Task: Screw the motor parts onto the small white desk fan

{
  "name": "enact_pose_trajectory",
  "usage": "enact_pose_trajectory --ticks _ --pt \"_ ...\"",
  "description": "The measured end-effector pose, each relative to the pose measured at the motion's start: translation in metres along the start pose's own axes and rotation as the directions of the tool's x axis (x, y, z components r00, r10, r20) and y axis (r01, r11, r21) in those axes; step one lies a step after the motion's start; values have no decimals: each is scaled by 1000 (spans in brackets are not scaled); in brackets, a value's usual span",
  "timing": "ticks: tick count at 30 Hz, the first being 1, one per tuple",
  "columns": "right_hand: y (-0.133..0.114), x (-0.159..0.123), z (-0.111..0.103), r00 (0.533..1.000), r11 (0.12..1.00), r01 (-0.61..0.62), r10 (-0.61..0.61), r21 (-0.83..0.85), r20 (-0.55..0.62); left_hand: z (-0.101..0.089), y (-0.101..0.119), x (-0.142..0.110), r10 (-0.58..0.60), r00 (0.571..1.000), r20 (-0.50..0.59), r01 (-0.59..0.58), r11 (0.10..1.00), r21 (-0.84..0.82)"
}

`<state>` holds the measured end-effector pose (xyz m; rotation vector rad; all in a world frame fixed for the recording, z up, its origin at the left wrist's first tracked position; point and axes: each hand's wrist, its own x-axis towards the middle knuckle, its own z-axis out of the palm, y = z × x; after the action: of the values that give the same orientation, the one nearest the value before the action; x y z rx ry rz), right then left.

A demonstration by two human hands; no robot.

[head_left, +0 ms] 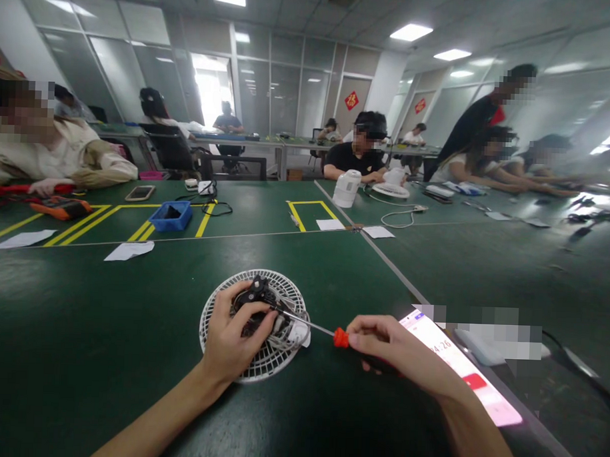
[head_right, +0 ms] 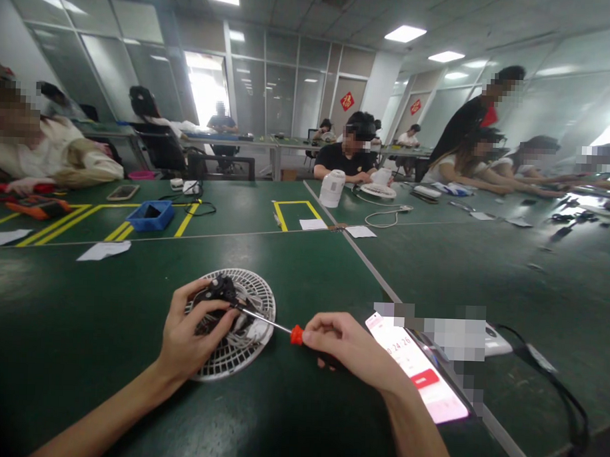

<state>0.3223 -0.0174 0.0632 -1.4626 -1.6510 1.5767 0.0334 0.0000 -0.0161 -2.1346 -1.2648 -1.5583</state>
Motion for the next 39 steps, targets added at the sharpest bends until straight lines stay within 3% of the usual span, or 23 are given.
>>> enact_pose_trajectory --ticks 10,19,39 --pt "8 3 2 997 997 -57 54 50 47 1 -2 0 -1 1000 -1 1 1000 0" --pt "-1 -1 2 1000 999 8 -8 -47 4 -1 -2 1 6 1000 11 -6 1000 -11" --pt "13 7 2 996 992 -62 54 109 77 0 -1 0 19 1000 1 -19 1000 4"
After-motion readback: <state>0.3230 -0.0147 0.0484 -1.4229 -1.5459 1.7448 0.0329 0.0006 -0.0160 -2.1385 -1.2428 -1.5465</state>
